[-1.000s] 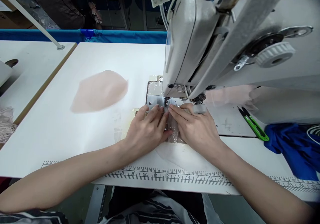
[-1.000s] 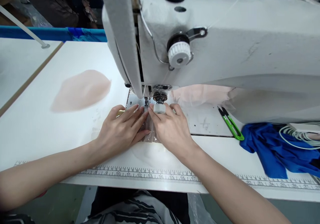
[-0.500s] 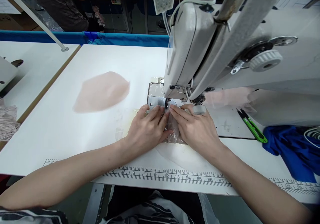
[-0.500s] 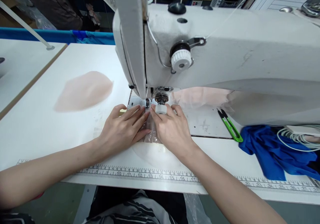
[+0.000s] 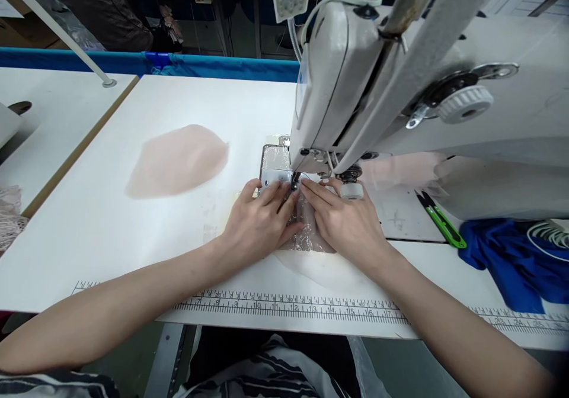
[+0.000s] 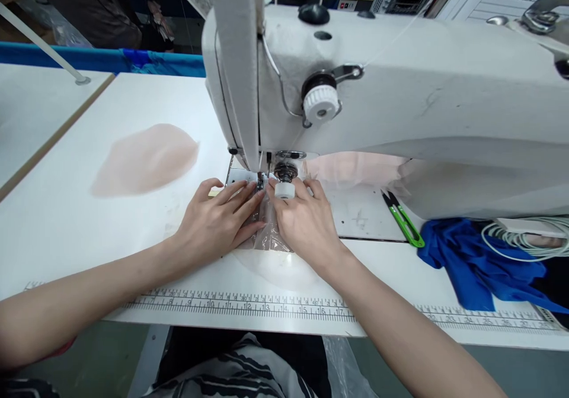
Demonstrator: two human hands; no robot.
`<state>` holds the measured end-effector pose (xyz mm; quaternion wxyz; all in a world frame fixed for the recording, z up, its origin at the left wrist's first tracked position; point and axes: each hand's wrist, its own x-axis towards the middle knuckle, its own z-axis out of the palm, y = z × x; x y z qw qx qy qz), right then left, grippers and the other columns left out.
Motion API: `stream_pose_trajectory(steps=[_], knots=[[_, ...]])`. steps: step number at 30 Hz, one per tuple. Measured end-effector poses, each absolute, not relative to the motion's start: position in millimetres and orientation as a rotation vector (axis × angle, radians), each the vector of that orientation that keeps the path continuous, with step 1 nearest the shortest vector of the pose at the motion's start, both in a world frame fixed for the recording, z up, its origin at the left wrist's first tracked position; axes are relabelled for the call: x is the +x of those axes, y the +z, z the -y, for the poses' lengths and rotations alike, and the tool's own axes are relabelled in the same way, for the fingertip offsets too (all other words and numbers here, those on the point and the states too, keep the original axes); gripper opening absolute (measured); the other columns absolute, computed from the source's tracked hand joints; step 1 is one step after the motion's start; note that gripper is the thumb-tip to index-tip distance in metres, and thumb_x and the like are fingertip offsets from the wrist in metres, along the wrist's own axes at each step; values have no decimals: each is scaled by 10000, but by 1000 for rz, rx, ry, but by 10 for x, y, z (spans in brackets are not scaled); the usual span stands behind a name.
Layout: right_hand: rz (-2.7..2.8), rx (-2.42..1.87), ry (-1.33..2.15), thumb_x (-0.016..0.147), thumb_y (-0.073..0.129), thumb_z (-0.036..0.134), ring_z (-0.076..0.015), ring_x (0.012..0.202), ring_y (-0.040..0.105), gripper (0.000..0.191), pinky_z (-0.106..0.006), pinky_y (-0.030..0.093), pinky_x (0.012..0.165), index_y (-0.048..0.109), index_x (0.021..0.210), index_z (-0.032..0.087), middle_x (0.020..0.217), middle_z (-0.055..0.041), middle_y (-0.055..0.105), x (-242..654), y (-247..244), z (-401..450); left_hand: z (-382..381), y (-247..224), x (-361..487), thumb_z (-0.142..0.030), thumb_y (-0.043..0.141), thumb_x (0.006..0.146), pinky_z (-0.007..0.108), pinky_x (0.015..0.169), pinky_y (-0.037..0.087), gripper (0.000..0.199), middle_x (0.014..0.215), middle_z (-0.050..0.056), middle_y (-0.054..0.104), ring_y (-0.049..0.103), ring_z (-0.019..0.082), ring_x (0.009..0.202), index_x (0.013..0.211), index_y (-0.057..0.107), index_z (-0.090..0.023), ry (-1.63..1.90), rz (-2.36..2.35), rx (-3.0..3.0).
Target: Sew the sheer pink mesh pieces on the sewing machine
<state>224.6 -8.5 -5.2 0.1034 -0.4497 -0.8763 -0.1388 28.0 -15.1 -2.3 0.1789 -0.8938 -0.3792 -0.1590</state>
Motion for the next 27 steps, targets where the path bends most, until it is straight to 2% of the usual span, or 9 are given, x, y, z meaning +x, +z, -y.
stream_pose_trajectory(steps=[5,8,10,13,15,18,22,24,27], knots=[[2564,-1304,-330,941,445,85,-257,1048,617,372,-432,373,946,647,1247,149,1105,-80,742,2280,126,138,170,151,215,-349,505,990,404,799,424,295,1127,86,728,648,227,966,1100,685,-142,-485,1014,-2541],[2543,-1347,72,942,541,257,-200,831,647,205,-345,445,719,712,1039,199,1005,-43,738,2304,329,239,147,336,106,-439,581,931,349,640,423,287,983,46,719,615,171,702,955,697,-178,-367,1031,-2799],[2642,-1294,478,850,681,387,-147,695,619,198,-285,408,557,696,966,227,1005,-11,701,2322,425,305,112,431,38,-477,676,846,318,586,418,314,1024,37,679,572,138,628,981,675,-194,-191,1004,-3025],[2719,-1261,671,869,660,269,-124,669,594,34,-254,341,496,667,882,239,944,13,667,2351,471,358,59,482,-10,-299,637,889,280,580,413,118,1058,22,638,584,121,669,962,646,-207,-56,986,-3218],[2644,-1312,708,923,553,179,-118,636,579,139,-249,329,492,643,830,230,828,16,654,2370,476,356,38,477,-9,-200,527,952,255,576,407,100,1017,7,635,601,111,702,944,625,-208,-110,1067,-3293],[2435,-1435,835,963,478,185,-105,532,541,185,-240,335,478,600,829,225,662,38,612,2384,506,323,32,474,5,-203,448,996,231,525,386,139,859,-14,634,585,99,637,953,581,-198,-197,1320,-3337],[2330,-1456,839,957,545,342,-120,590,585,140,-236,390,509,610,924,223,724,24,651,2353,534,296,34,483,31,-246,453,997,227,527,401,127,798,-17,636,584,107,617,1002,566,-187,-270,1510,-3295],[2406,-1397,731,880,657,422,-150,684,616,238,-248,421,538,642,1001,217,844,-10,680,2328,493,296,24,463,52,-302,554,951,229,550,427,183,862,0,647,605,121,671,1085,585,-181,-282,1505,-3294],[2447,-1299,395,912,612,267,-176,752,624,165,-268,447,585,688,1040,196,891,-49,684,2311,372,293,-17,393,83,-272,594,914,238,584,449,318,936,27,636,607,125,697,1217,609,-178,-331,1448,-3240]])
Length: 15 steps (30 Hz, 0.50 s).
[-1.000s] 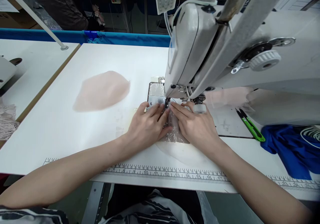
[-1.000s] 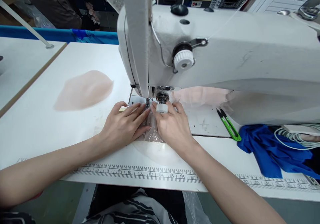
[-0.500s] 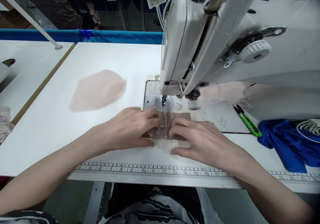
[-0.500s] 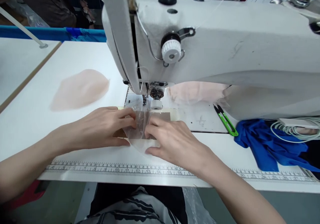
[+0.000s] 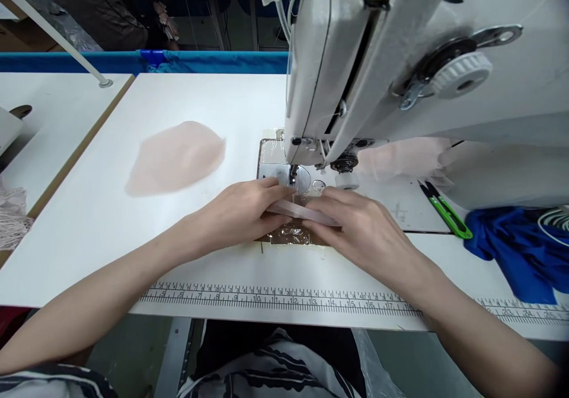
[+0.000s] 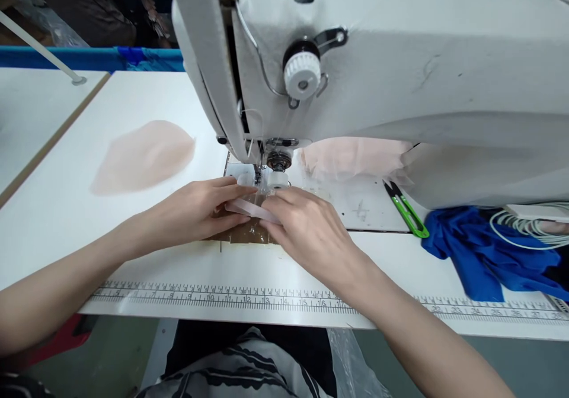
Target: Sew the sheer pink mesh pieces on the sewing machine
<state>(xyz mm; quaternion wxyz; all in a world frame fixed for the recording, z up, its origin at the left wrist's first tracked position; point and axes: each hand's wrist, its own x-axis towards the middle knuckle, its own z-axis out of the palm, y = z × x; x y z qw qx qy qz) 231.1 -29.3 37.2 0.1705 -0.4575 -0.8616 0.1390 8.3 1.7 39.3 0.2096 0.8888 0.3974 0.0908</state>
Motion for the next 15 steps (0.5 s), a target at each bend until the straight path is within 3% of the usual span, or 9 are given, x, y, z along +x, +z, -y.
stream_pose_trajectory(steps=[2,5,9,12,15], knots=[[2361,-1231,181,941,524,164,-169,738,618,209,-271,464,618,708,1039,178,851,-57,683,2313,293,278,-58,345,94,-199,531,930,238,581,441,304,890,23,613,580,110,652,1210,648,-182,299,-1120,2494],[2262,-1190,43,960,505,182,-154,679,587,234,-261,459,598,726,1037,174,770,-49,667,2319,236,244,-125,316,99,-174,502,939,229,566,421,257,788,5,571,536,90,602,1058,730,-190,339,-1072,2435],[2251,-1278,94,987,466,253,-137,589,526,297,-267,417,540,753,956,185,713,-43,664,2327,241,210,-183,365,91,-223,505,956,220,557,402,255,734,0,544,512,84,598,871,744,-189,381,-915,2338],[2258,-1290,212,938,510,181,-130,589,544,250,-265,406,541,751,1001,179,781,-40,706,2337,258,212,-184,401,69,-251,486,970,229,547,389,354,700,1,509,459,80,563,685,677,-165,367,-849,2289],[2299,-1293,332,858,568,108,-129,616,585,218,-255,383,534,749,947,191,790,-14,713,2334,288,238,-152,380,37,-237,458,978,233,547,391,365,727,16,523,467,88,580,701,682,-157,324,-793,2321]])
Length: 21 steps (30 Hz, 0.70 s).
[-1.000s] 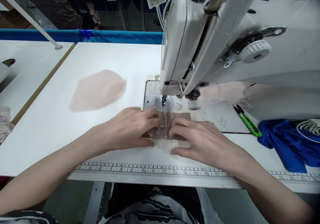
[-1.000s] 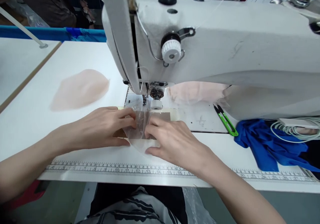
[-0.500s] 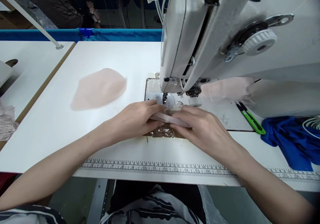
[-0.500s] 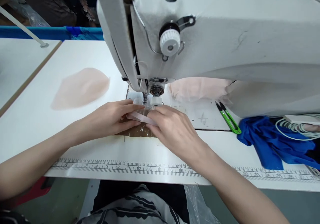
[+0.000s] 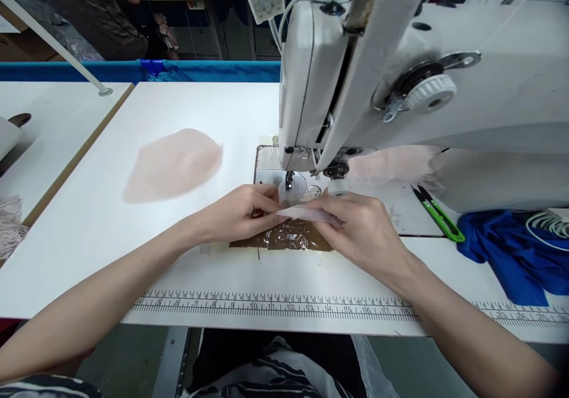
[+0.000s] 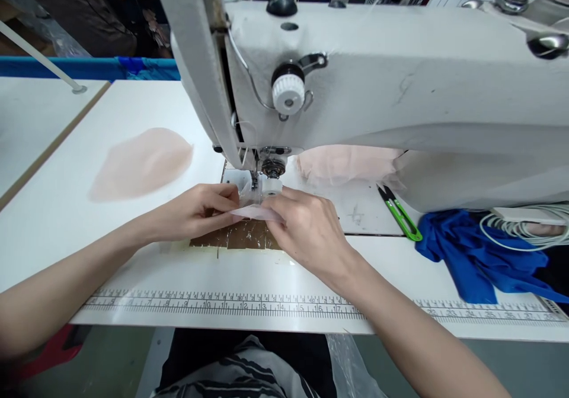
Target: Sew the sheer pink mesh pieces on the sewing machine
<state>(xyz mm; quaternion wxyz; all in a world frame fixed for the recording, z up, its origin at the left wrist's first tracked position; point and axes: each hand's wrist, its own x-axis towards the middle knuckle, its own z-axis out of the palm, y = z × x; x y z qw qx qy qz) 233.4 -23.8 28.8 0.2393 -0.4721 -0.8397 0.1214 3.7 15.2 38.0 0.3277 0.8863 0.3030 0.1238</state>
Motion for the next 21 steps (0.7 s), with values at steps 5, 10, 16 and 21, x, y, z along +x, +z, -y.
stream_pose_trajectory(steps=[5,10,16,21], knots=[[2505,-1243,253,841,559,77,-142,682,590,221,-265,353,541,721,762,205,799,-3,700,2297,321,289,-38,284,41,-192,468,972,300,667,412,273,803,34,617,532,141,692,1033,733,-221,338,-677,2871],[2589,-1149,103,838,589,72,-195,907,622,201,-321,398,713,721,771,209,1041,-1,748,2278,309,306,129,273,107,-164,521,964,345,794,430,202,1043,58,709,616,199,956,983,718,-206,395,-766,3249],[2584,-1132,110,834,623,71,-197,939,634,175,-329,392,765,730,825,210,1060,23,760,2281,302,308,233,249,92,-82,480,960,368,945,462,301,1314,130,633,576,240,1241,1183,663,-167,315,-874,3219],[2572,-1118,106,835,649,93,-205,950,638,144,-341,390,794,736,827,207,1062,27,761,2286,286,303,210,203,62,-124,542,944,414,1011,474,303,1283,149,649,610,272,1220,1221,657,-163,306,-853,3178]])
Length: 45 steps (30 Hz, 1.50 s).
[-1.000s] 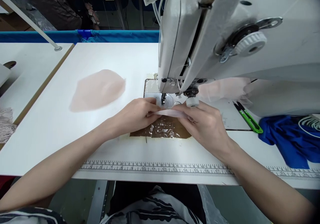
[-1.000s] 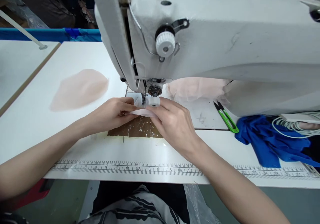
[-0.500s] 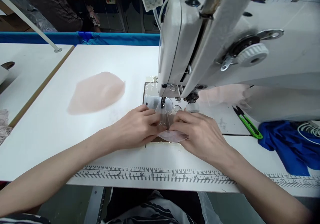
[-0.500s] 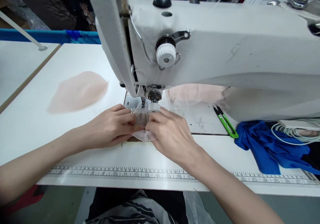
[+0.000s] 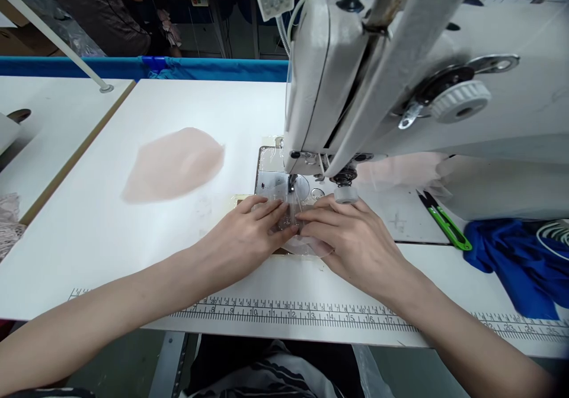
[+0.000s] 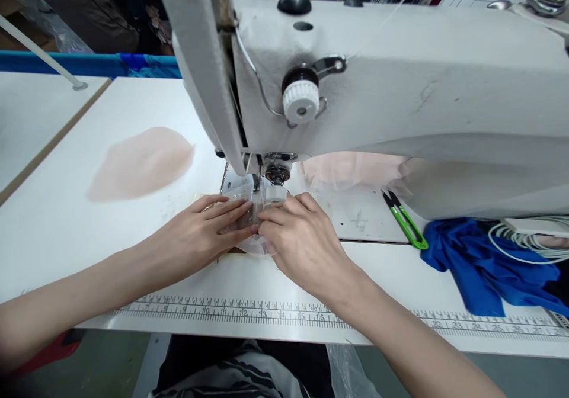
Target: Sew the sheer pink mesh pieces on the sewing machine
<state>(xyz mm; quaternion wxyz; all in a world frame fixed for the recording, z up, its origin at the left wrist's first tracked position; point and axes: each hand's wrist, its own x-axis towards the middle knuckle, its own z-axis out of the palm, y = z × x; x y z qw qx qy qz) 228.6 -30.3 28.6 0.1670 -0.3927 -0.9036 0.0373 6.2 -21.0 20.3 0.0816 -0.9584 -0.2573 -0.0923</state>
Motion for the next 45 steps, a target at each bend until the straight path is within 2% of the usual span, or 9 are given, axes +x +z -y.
stream_pose_trajectory(steps=[9,15,23,25,28,32,38,41,45], knots=[[2507,-1164,-3,893,582,120,-207,938,640,185,-360,388,883,733,849,217,1071,10,761,2278,212,235,78,140,35,-153,549,950,427,1047,495,325,1320,169,616,576,280,1266,1260,646,-177,-261,811,-2862],[2459,-1133,-131,909,563,122,-205,817,644,193,-362,389,851,740,890,196,1011,-7,774,2299,86,141,-56,43,36,-213,461,999,457,1083,472,337,1345,179,595,545,283,1298,1288,627,-162,-343,846,-2878],[2435,-1173,-177,941,537,148,-221,892,658,218,-373,379,862,743,977,207,906,-32,781,2293,1,45,-190,-47,26,-235,441,1004,487,1093,447,362,1365,173,585,540,288,1302,1322,602,-174,-430,922,-2863],[2425,-1164,-192,955,524,185,-226,915,659,224,-382,382,884,742,1005,199,915,-41,779,2285,-5,44,-178,-29,40,-217,467,984,487,1041,476,341,1328,154,615,573,288,1251,1282,631,-186,-481,924,-2829],[2412,-1147,-189,947,525,220,-236,925,658,249,-396,395,899,715,1101,170,964,-62,773,2274,-6,60,-132,2,81,-200,524,930,441,838,531,283,1187,116,685,647,285,1056,1154,696,-188,-574,933,-2744],[2374,-1129,-101,928,542,190,-225,863,665,214,-377,438,859,736,1019,182,905,-47,773,2272,0,73,-72,47,136,-177,550,889,317,615,463,214,1023,34,715,651,180,749,1008,725,-214,-677,1207,-2768],[2231,-1216,79,995,487,306,-164,602,608,312,-366,492,779,771,897,221,760,-24,739,2272,46,55,-98,175,134,-161,511,932,247,680,466,161,904,3,661,616,130,779,909,670,-174,-912,1609,-3074],[2186,-1244,71,1004,470,350,-162,600,610,371,-370,500,774,774,825,236,714,-23,713,2253,55,51,-148,190,127,-134,502,922,250,740,474,171,935,17,623,607,133,830,940,669,-167,-938,1591,-3146],[2162,-1215,46,1003,475,357,-168,633,636,373,-372,500,779,780,829,231,703,-24,712,2238,32,44,-188,192,128,-148,542,904,245,679,457,168,887,11,569,562,113,739,958,699,-170,-943,1539,-3216]])
